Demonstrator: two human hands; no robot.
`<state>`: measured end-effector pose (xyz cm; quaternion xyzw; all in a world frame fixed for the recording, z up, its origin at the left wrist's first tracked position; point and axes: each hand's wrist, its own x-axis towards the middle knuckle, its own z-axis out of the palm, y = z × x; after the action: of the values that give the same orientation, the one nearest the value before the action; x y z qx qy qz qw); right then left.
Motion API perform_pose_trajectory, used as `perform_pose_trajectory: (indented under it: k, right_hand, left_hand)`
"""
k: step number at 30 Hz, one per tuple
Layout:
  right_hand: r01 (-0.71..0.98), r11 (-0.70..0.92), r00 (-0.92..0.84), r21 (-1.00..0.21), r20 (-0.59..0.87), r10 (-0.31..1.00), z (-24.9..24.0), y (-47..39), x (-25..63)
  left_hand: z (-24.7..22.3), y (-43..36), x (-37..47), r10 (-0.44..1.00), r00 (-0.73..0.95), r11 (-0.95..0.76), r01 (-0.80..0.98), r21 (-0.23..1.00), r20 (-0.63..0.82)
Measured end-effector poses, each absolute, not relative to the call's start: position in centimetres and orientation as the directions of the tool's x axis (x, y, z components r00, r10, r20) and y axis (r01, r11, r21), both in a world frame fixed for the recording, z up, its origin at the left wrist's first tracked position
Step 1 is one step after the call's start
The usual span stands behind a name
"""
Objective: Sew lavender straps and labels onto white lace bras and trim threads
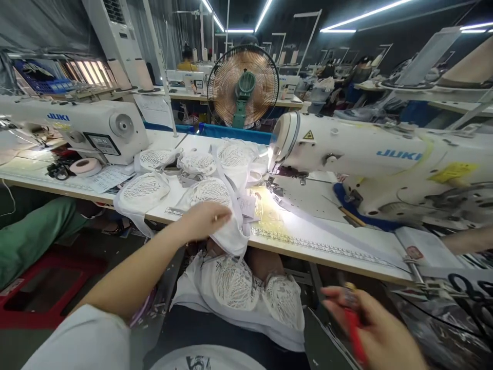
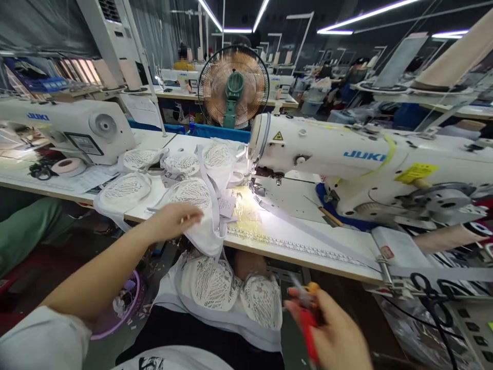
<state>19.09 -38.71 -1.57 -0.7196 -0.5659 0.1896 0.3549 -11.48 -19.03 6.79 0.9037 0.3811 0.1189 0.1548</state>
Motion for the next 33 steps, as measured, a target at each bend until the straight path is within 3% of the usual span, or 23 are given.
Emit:
perform_pose_trajectory:
  k: [3,6,9,10,12,14,15,16,19,22,27,31,33]
  right_hand:
    - [0.637,-0.003,0.078,-0.771,0.061,0.995,-2.2,-35.0,15.5]
    - [0.684,0.093,-0.081,-0.723,0.052,0.995,-2.0,-32.9,12.6]
    - [0.771,0.18,-0.3,-0.611,-0.099,0.949,-2.8,-33.0,12.4]
    - [0.802,0.191,-0.329,-0.566,-0.152,0.932,-3.5,-33.3,13.0]
    - [0.858,0.131,-0.266,-0.496,-0.21,0.941,-5.7,-34.1,15.0]
    - [0.87,-0.049,-0.066,-0.491,-0.215,0.974,-8.6,-35.1,17.4]
    - [0.864,-0.117,0.001,-0.49,-0.23,0.973,-10.1,-35.6,18.5]
    - [0.858,-0.172,0.057,-0.485,-0.241,0.969,-11.5,-36.0,19.4]
    - [0.839,-0.265,0.151,-0.476,-0.264,0.953,-14.5,-36.8,20.5]
    - [0.835,-0.286,0.195,-0.471,-0.233,0.953,-15.3,-37.0,20.2]
    - [0.846,-0.288,0.254,-0.448,-0.137,0.958,-11.9,-38.2,20.2]
    - [0.784,-0.176,0.183,-0.595,-0.05,0.982,-7.9,-39.4,18.7]
    - [0.758,-0.119,0.122,-0.641,-0.039,0.992,-6.5,-39.3,17.2]
  left_hand:
    - [6.6,-14.5,-10.1,0.833,0.492,-0.551,0.781,0.294,0.252]
    - [6.2,-13.1,-9.4,0.814,0.513,-0.577,0.766,0.285,0.271]
    - [6.3,-14.8,-10.5,0.803,0.539,-0.595,0.746,0.3,0.253]
    - [6.2,-15.7,-11.3,0.791,0.582,-0.609,0.721,0.331,0.188]
    - [5.2,-17.4,-13.0,0.652,0.752,-0.637,0.614,0.467,-0.098]
    - [2.6,-19.0,-14.5,0.379,0.833,-0.571,0.553,0.606,-0.403]
    - [0.7,-19.7,-14.9,0.351,0.797,-0.527,0.602,0.6,-0.492]
    - [-1.5,-20.4,-15.1,0.458,0.715,-0.482,0.699,0.528,-0.528]
    - [-8.3,-22.0,-14.5,0.686,0.538,-0.362,0.837,0.411,-0.49]
    - [-12.3,-22.7,-13.6,0.79,0.463,-0.283,0.857,0.43,-0.402]
    - [-11.2,-23.1,-15.9,0.86,0.439,-0.261,0.817,0.514,-0.261]
    - [-9.3,-23.6,-20.0,0.881,0.399,-0.227,0.828,0.512,-0.255]
    - [-8.6,-23.8,-21.4,0.866,0.384,-0.223,0.87,0.44,-0.319]
